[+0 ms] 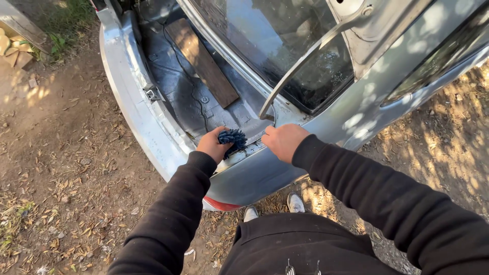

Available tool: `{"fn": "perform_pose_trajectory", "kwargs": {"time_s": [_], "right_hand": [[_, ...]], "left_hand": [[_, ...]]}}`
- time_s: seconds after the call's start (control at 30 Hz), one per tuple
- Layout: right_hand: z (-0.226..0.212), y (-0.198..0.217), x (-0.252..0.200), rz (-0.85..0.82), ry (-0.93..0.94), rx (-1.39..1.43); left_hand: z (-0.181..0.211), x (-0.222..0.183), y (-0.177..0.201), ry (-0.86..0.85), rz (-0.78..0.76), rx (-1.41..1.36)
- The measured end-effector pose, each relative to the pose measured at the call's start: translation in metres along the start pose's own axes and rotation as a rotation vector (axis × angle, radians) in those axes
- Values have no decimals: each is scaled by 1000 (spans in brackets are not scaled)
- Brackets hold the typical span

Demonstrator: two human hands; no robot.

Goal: Clean dirt and residue from the trunk gutter of a car using a screwdriver and a cloth.

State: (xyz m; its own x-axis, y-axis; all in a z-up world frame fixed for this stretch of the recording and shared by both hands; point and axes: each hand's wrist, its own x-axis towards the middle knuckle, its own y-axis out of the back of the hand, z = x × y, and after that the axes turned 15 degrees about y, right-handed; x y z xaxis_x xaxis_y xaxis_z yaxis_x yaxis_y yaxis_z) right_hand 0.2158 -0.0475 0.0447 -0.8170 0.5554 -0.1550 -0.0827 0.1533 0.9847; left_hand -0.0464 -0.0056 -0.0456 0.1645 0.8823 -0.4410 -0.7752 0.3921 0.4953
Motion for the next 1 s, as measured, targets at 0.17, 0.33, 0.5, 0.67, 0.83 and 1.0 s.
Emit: {"fn": "perform_pose_trajectory", "kwargs": {"time_s": [0.17,0.33,0.5,0.67,0.83,1.0], "right_hand": [[0,-12,-11,85,-14,30],[-5,-22,-7,279,-6,206],[24,-33,-17,355,-59,313],[6,-26,6,214,-237,463],[8,-3,9,200,-23,209],[12,-8,10,207,11,204]], "left_hand": [[-3,0,0,42,-22,-11],[-19,8,3,30,7,-91],[-28,11,1,58,0,-175],[-14,7,0,80,-3,-166],[-15,8,-4,119,-25,-160],[-28,15,-9,119,-7,-183]]}}
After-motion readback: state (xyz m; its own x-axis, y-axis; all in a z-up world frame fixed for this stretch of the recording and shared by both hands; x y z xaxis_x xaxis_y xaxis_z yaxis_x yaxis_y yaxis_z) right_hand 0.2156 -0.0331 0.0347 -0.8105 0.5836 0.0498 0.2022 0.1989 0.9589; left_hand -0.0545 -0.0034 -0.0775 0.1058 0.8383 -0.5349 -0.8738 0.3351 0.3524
